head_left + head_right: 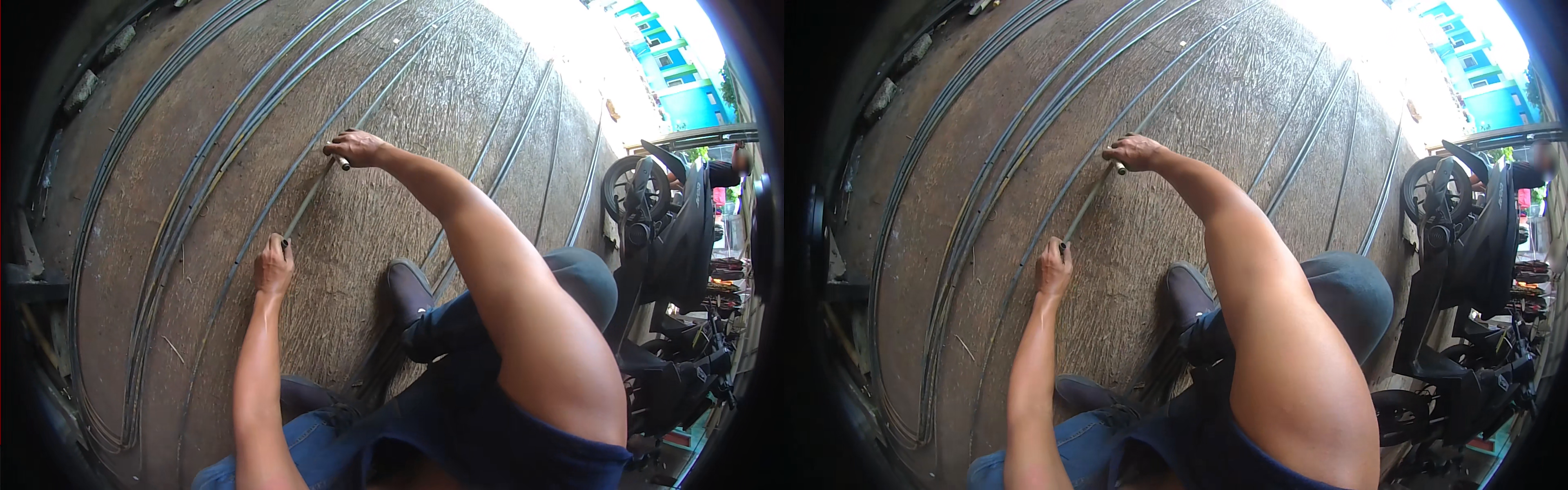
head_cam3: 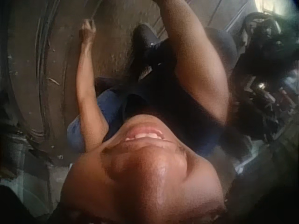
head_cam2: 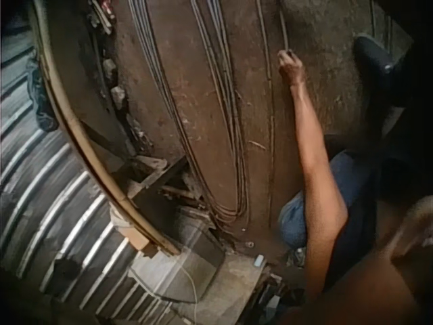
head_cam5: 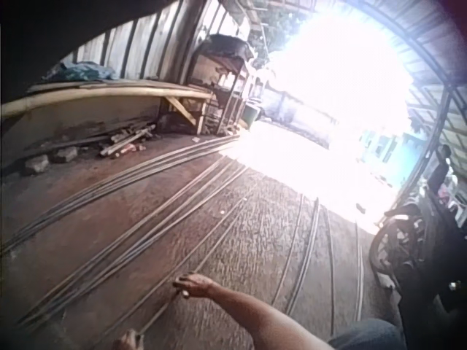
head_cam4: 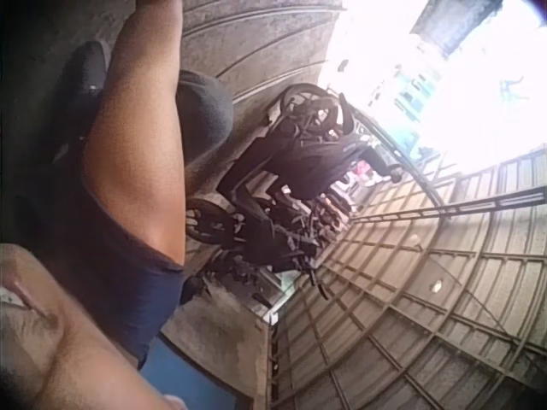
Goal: Marking measurement points on metal rods using a marker and a measuring tool.
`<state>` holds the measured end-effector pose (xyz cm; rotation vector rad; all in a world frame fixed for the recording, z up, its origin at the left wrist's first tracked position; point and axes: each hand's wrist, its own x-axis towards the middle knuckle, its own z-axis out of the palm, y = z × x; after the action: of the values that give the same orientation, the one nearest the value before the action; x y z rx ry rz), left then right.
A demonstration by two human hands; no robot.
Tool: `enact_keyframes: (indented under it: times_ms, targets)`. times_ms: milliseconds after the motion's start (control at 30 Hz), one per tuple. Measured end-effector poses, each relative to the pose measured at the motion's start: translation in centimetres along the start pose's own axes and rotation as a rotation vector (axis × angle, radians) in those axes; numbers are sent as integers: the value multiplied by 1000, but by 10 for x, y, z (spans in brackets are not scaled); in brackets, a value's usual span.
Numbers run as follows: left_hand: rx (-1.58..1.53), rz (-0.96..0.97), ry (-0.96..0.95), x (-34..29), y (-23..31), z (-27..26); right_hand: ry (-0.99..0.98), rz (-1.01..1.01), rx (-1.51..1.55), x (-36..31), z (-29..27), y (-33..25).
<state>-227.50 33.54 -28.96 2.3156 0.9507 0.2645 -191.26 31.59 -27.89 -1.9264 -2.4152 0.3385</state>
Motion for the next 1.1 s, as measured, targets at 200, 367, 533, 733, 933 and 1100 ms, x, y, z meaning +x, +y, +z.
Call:
enact_keyframes:
  times_ms: [200,367,533,733,933,1100]
  targets:
    - [6,39,-9,34,46,-111,-45,-4,27,17,-94,-7]
    - [37,19,-87,2,138,-263,-62,-55,197,-5,-217,-56]
    - [7,-109,-133,-76,281,-438,-151,-47,354,-64,-370,-87]
    - [-37,-288,-179,-207,412,-573,-234,-43,577,-183,-513,-91]
    - [13,-432,-116,-252,531,-582,-217,-164,795,-260,-617,-160]
    - [134,-320,141,-228,616,-531,-209,-238,815,-315,-672,-163]
